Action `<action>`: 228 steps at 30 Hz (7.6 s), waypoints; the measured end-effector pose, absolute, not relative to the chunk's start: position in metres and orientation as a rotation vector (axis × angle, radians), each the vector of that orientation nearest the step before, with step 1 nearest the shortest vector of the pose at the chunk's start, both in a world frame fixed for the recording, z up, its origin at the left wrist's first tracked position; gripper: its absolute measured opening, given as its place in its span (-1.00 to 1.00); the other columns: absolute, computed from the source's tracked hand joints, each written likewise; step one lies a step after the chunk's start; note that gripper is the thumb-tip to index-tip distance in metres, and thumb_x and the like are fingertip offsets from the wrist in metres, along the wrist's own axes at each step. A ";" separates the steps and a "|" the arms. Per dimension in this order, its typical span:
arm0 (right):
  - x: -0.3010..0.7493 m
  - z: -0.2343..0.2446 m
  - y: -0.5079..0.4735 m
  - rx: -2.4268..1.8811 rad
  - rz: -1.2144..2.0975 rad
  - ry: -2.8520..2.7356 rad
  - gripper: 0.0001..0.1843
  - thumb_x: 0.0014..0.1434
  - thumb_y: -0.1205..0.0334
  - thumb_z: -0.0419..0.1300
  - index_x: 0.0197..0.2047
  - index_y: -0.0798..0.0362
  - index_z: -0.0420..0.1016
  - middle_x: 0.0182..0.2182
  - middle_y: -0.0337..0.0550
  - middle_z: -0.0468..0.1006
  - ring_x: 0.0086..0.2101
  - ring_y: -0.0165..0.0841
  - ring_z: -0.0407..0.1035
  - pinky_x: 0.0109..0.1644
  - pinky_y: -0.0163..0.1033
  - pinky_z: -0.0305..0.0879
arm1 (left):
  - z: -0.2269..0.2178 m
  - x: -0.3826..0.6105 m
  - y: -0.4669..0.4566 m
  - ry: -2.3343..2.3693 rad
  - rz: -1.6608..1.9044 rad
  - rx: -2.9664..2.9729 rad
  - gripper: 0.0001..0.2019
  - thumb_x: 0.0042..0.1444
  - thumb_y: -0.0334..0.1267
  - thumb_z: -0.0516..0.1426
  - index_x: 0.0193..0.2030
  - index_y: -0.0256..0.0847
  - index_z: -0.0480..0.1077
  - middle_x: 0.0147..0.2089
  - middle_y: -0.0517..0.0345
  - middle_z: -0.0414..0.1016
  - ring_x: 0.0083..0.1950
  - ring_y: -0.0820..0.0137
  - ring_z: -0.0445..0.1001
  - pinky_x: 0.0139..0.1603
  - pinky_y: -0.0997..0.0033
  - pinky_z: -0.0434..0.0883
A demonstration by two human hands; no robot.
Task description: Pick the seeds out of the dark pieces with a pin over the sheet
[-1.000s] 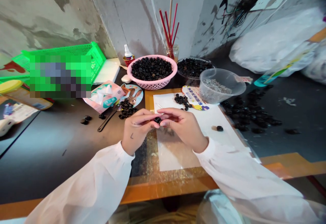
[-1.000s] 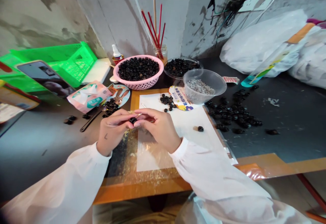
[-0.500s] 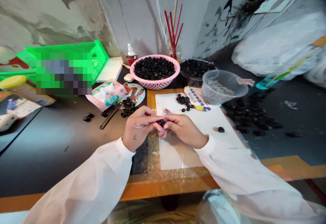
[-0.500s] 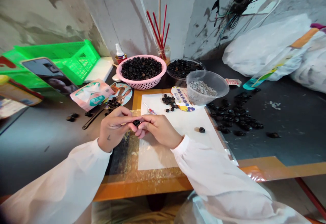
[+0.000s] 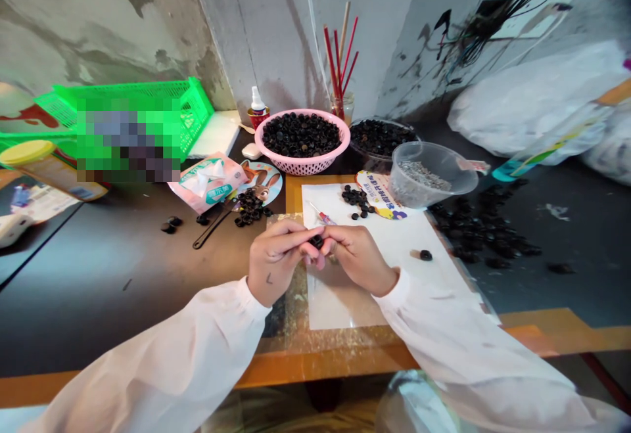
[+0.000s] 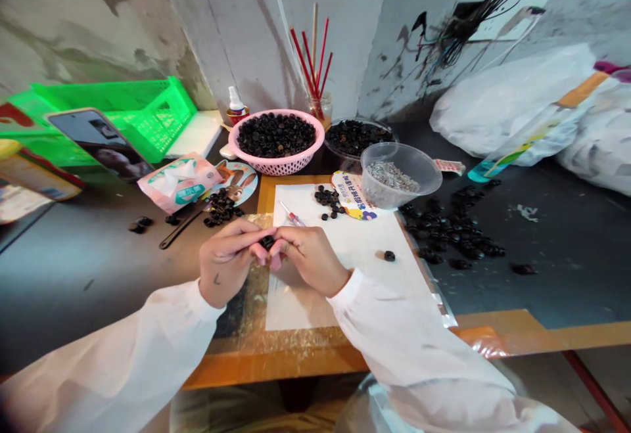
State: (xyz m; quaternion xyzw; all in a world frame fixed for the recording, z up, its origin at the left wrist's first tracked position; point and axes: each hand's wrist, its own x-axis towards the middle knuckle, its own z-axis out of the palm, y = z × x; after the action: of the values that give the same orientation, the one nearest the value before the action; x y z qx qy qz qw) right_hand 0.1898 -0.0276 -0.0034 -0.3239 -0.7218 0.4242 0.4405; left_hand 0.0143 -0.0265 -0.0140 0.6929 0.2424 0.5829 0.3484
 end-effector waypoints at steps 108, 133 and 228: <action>0.206 0.008 0.009 -1.048 0.289 -2.229 -0.79 0.25 0.45 0.21 -0.09 0.06 0.58 -0.16 -0.05 0.65 -0.13 -0.22 0.55 0.00 -0.15 0.46 | -0.010 -0.015 0.003 1.239 0.553 2.625 -0.79 0.29 -0.12 0.17 -0.23 -0.06 0.65 -0.32 0.18 0.57 -0.24 0.39 0.54 -0.25 0.46 0.32; 0.196 -0.010 0.001 -0.927 1.207 -1.389 -0.65 0.01 0.29 0.39 -0.12 -0.04 0.44 -0.19 -0.20 0.61 -0.16 -0.36 0.54 0.01 -0.21 0.48 | 0.010 -0.012 -0.002 1.329 0.745 2.207 -0.85 0.18 -0.18 0.20 -0.29 -0.16 0.58 -0.35 0.20 0.55 -0.38 0.44 0.43 -0.33 0.46 0.26; 0.183 -0.005 -0.018 -1.120 0.902 -1.626 -0.88 0.12 0.19 0.34 -0.25 -0.05 0.71 -0.28 -0.18 0.72 -0.28 -0.25 0.60 -0.13 -0.19 0.51 | 0.002 0.002 -0.010 1.194 1.014 1.519 -0.86 0.11 -0.22 0.25 -0.33 -0.25 0.58 -0.27 0.12 0.63 -0.22 0.38 0.51 -0.15 0.45 0.39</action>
State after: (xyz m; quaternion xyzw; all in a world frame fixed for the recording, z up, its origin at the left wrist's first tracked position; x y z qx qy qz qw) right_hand 0.1829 -0.0184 -0.0050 -0.4565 -0.6625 0.3675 0.4666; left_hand 0.0022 -0.0096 0.0025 0.6176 0.4854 0.4123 0.4616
